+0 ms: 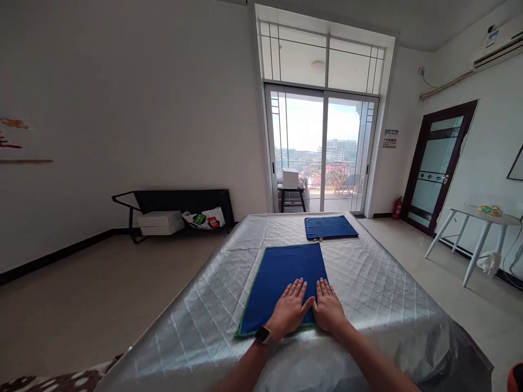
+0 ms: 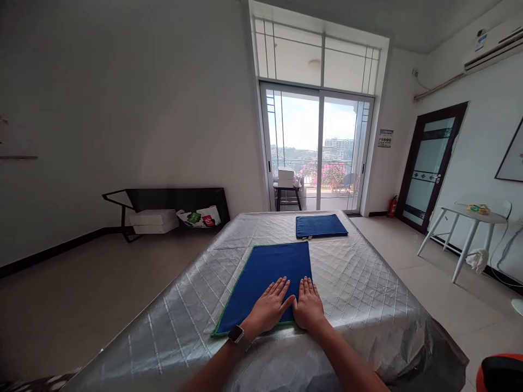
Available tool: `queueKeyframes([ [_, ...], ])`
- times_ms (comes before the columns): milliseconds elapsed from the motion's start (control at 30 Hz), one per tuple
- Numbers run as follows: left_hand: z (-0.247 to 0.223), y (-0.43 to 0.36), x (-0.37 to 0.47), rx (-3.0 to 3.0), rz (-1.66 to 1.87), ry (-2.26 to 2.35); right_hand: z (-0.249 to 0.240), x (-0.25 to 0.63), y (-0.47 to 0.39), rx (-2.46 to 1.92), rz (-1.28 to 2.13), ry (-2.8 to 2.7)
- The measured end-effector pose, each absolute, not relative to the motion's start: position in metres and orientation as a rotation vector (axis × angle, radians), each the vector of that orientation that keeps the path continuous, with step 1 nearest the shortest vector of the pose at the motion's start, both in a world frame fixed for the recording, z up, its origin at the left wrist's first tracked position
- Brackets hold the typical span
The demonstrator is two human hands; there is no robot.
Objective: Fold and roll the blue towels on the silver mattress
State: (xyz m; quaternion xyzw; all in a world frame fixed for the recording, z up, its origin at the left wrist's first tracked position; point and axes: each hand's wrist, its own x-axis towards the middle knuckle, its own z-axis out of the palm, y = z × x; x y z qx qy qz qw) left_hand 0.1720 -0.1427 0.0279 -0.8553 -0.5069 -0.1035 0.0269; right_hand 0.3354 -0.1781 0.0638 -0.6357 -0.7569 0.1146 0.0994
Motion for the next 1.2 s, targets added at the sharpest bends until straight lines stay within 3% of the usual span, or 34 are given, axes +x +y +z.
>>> queueKeyframes([
  [133, 0.032, -0.143, 0.187, -2.711, -0.279, -1.612, 0.062, 0.336, -0.177, -1.859, 0.326, -2.235],
  [467, 0.023, -0.177, 0.067, -2.486, -0.078, -2.004, 0.064, 0.335, -0.178, -1.858, 0.373, -2.206],
  [700, 0.012, -0.183, 0.049, -2.518, 0.016, -1.966, 0.075, 0.337, -0.179, -1.877, 0.389, -2.263],
  [933, -0.014, -0.193, 0.018, -2.694, -0.130, -1.666, 0.077, 0.342, -0.200, -1.899, 0.452, -2.300],
  [1200, -0.010, -0.216, 0.015, -2.670, -0.232, -1.745, 0.084, 0.349, -0.208, -1.884, 0.547, -2.411],
])
